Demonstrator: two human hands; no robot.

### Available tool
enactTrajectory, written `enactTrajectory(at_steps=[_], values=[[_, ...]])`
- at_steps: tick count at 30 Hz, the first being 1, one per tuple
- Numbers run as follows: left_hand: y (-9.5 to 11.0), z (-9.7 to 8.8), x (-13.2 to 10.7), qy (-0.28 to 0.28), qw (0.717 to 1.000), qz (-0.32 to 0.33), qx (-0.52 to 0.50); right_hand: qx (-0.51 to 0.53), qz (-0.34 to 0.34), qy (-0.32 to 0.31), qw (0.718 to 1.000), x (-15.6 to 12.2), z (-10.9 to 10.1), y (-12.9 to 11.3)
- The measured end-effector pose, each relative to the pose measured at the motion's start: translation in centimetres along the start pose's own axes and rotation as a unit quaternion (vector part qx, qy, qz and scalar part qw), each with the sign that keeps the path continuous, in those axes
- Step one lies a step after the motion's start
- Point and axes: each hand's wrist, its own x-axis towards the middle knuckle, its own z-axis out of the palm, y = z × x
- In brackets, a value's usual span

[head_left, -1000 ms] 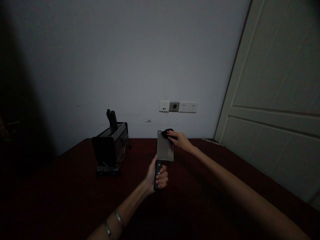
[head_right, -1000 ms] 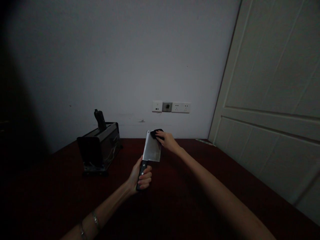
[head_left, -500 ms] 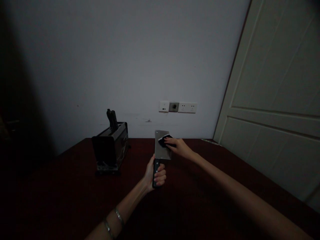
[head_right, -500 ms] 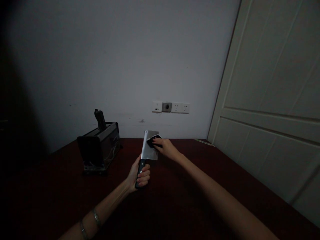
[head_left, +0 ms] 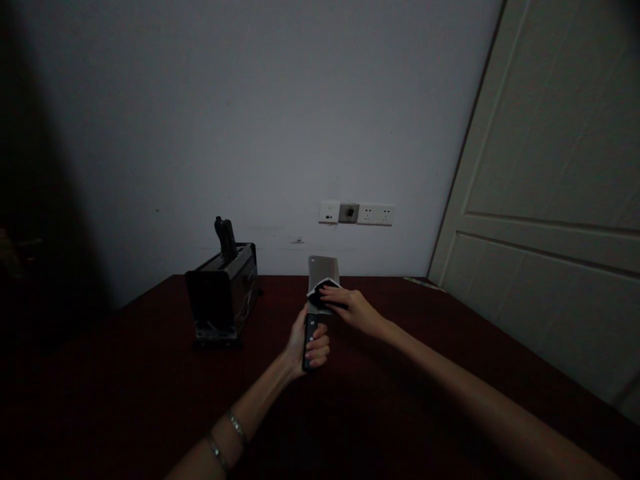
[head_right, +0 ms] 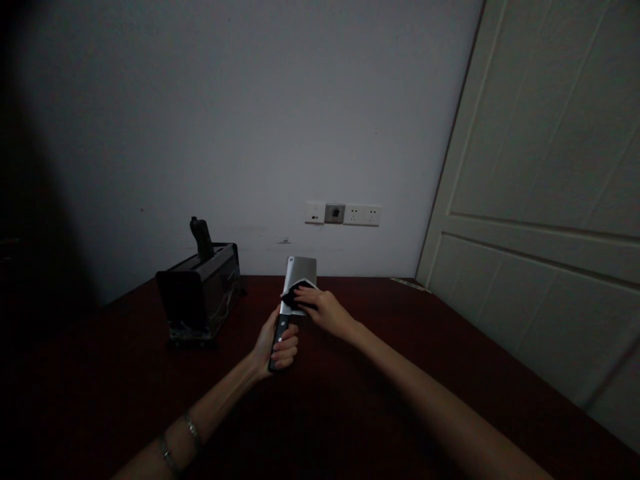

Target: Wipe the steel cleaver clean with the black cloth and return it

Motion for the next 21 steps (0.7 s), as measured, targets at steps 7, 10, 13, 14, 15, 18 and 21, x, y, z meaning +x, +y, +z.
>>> enactTrajectory(at_steps=[7, 10, 13, 14, 15, 18, 21], values=[[-0.8, 0.1, 0.3, -0.022, 0.999, -0.024, -0.017, -0.064, 0.072, 0.065, 0.993, 5.6, -2.6, 5.3], [-0.6, -0.1, 0.2, -0.019, 1.000, -0.009, -0.019, -0.062, 0.065, 0.061, 0.994, 5.4, -1.7, 5.0], [-0.2, -0.5, 0.0, -0.002, 0.999, 0.023, -0.032, -0.042, 0.044, 0.034, 0.998, 3.1, 0.4, 3.1], [-0.1, -0.7, 0.0, 0.004, 0.999, 0.032, -0.035, -0.023, 0.034, 0.026, 0.999, 2.1, 1.2, 2.3], [0.0, -0.8, -0.1, 0.009, 0.998, 0.040, -0.038, -0.006, 0.029, 0.022, 0.999, 1.1, 1.9, 1.6], [0.1, -1.2, -0.1, 0.017, 0.998, 0.049, -0.037, 0.025, 0.018, 0.008, 0.999, -1.1, 2.9, 0.1], [-0.1, -1.1, 0.0, 0.013, 0.999, 0.038, -0.022, 0.034, 0.018, 0.003, 0.999, -1.4, 2.4, 0.2]])
